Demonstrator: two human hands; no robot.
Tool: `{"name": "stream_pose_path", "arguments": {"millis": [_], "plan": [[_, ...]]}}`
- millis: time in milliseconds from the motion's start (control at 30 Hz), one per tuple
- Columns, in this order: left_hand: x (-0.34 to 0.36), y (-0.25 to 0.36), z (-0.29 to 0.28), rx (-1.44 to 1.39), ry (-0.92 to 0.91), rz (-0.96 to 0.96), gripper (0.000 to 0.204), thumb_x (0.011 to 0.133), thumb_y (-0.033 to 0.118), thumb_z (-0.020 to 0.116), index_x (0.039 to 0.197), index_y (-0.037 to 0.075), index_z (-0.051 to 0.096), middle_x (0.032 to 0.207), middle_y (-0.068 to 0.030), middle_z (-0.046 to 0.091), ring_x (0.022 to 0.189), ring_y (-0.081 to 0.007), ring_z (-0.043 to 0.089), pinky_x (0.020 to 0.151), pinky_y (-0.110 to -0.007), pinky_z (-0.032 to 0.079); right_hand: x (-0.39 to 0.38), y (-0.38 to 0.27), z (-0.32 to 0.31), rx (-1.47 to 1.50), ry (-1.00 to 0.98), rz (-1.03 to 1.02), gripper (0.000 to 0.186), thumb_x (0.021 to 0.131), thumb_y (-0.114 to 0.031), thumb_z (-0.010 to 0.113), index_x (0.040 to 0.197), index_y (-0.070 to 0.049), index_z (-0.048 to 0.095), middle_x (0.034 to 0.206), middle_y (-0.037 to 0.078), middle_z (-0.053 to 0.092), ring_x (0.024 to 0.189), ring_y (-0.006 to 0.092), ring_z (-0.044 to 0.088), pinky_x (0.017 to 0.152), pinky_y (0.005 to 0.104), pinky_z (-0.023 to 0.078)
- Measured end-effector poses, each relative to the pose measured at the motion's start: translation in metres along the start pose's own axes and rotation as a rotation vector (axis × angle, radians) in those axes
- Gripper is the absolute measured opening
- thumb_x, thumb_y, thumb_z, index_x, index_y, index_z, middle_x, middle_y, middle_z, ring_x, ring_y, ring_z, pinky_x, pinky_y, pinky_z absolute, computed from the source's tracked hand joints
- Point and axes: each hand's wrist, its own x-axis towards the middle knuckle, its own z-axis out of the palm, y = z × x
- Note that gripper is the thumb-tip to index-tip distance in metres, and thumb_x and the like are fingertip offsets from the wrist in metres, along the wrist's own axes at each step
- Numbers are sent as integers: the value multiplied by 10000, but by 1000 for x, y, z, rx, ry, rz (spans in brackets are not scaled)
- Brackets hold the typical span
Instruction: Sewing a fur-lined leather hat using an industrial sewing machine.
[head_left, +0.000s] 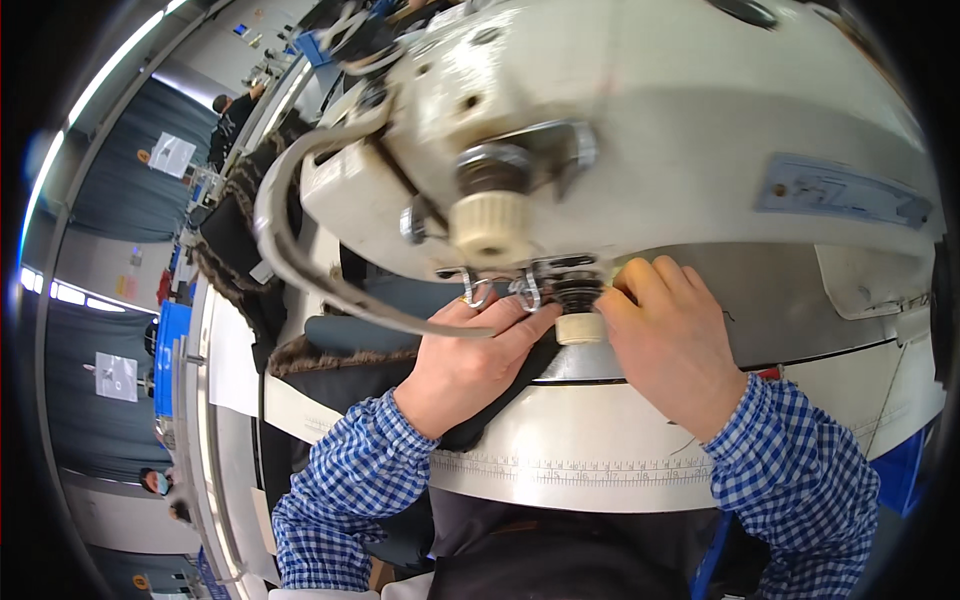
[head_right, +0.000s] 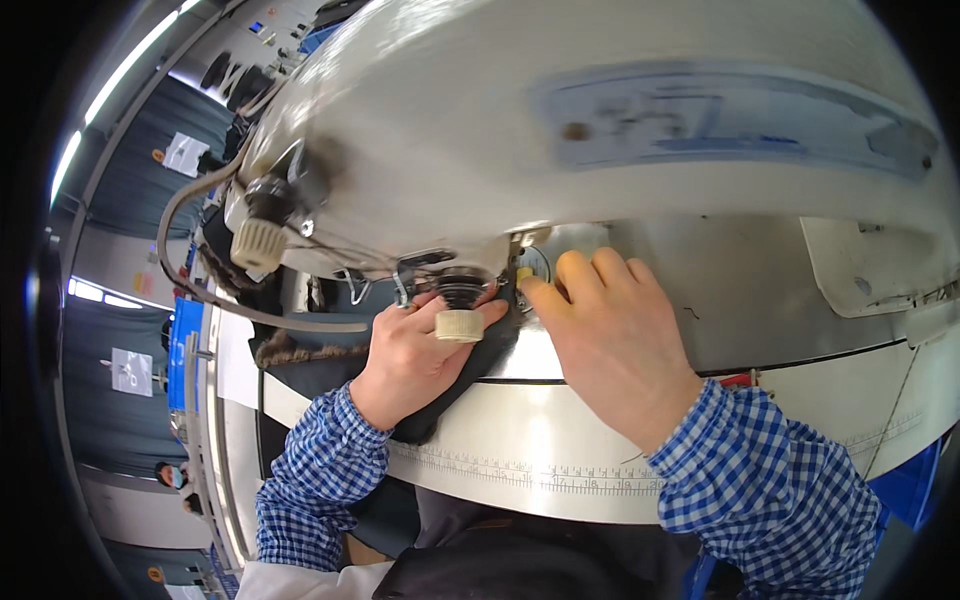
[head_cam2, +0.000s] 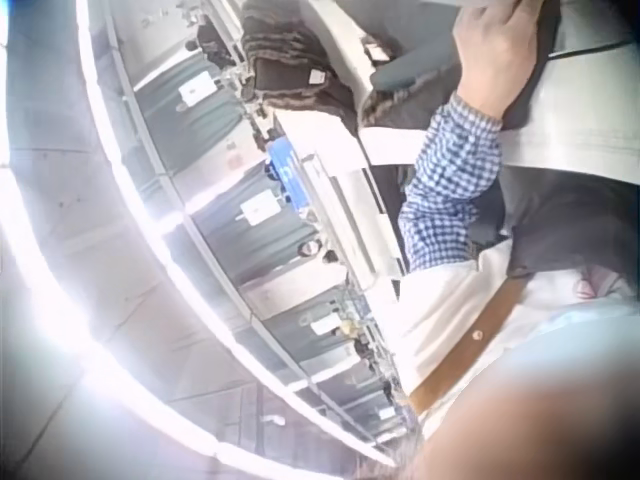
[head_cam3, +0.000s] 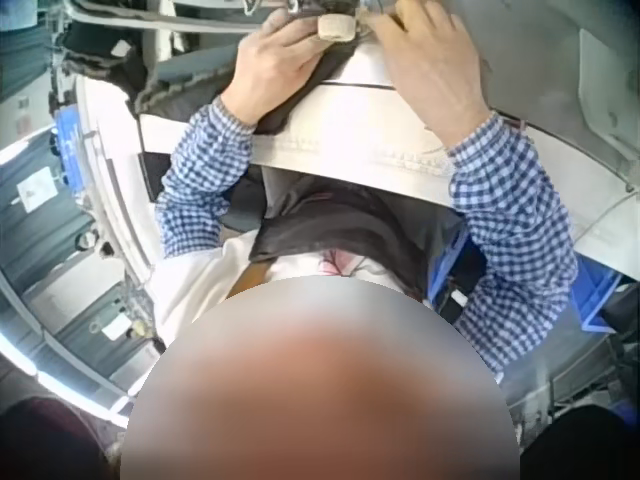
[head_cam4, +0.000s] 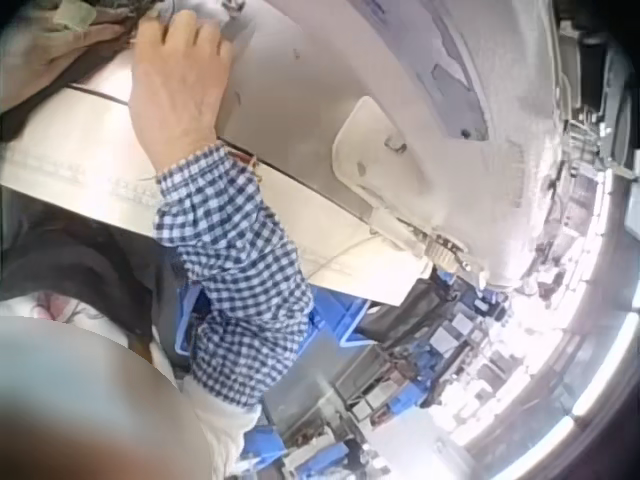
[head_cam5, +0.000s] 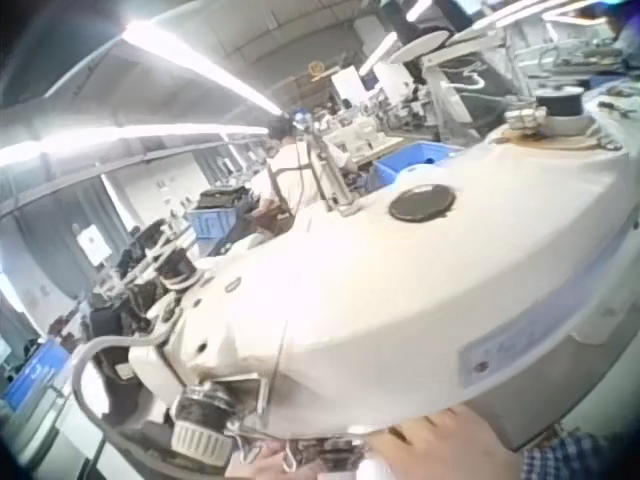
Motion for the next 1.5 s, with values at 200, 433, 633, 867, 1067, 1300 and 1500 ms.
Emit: {"name": "stream_pose_path", "arguments": {"millis": [200,433,633,867,1067,1300,1500], "plan": [[-6,-1,2,-31,79,42,352,733,43,706,1082,46,750,1132,-61,731,811,-228,613,669,-339,550,5,-5,-5,-140,-92,-85,284,823,-99,675,1102,-79,728,911,48,555,875,219,559,762,343,470],[3,5,0,-53,138,9,324,721,58,705,1042,39,748,1039,-39,719,792,-216,592,674,-324,548,4,-2,-8,-191,-106,-121,216,795,-110,678,998,-49,720,950,54,579,871,211,566,755,325,472],[-5,1,-2,-16,33,26,322,708,71,716,1024,92,774,1088,-39,714,871,-226,642,685,-334,541,6,-7,-12,-234,-155,-108,268,828,-127,688,1092,-95,716,975,34,597,861,199,581,745,305,472],[0,4,-5,-46,23,1,417,711,-33,734,1113,73,763,1102,-51,703,830,-262,666,710,-361,560,15,24,-14,-265,-173,-316,311,869,-172,666,1172,-112,697,994,4,612,889,180,612,781,297,491],[-7,-7,-1,-40,-70,-24,300,735,-13,766,1027,55,762,1091,-67,703,891,-288,679,697,-368,587,16,32,2,-173,-119,-388,309,875,-175,654,1176,-127,702,1002,-10,624,920,182,633,827,311,506],[-14,-12,-5,-65,-149,-82,562,675,-78,704,1195,126,770,1226,-110,739,1072,-308,724,913,-395,597,20,39,5,-99,-76,-409,175,872,-169,659,1041,-130,683,1023,1,638,945,203,652,810,320,526],[-11,-10,1,-112,-49,-48,427,698,-43,737,1106,81,759,1143,-90,723,985,-298,695,813,-378,584,23,41,1,-133,-105,-412,204,875,-184,665,1073,-141,681,1067,24,651,967,200,658,802,308,543]]}}
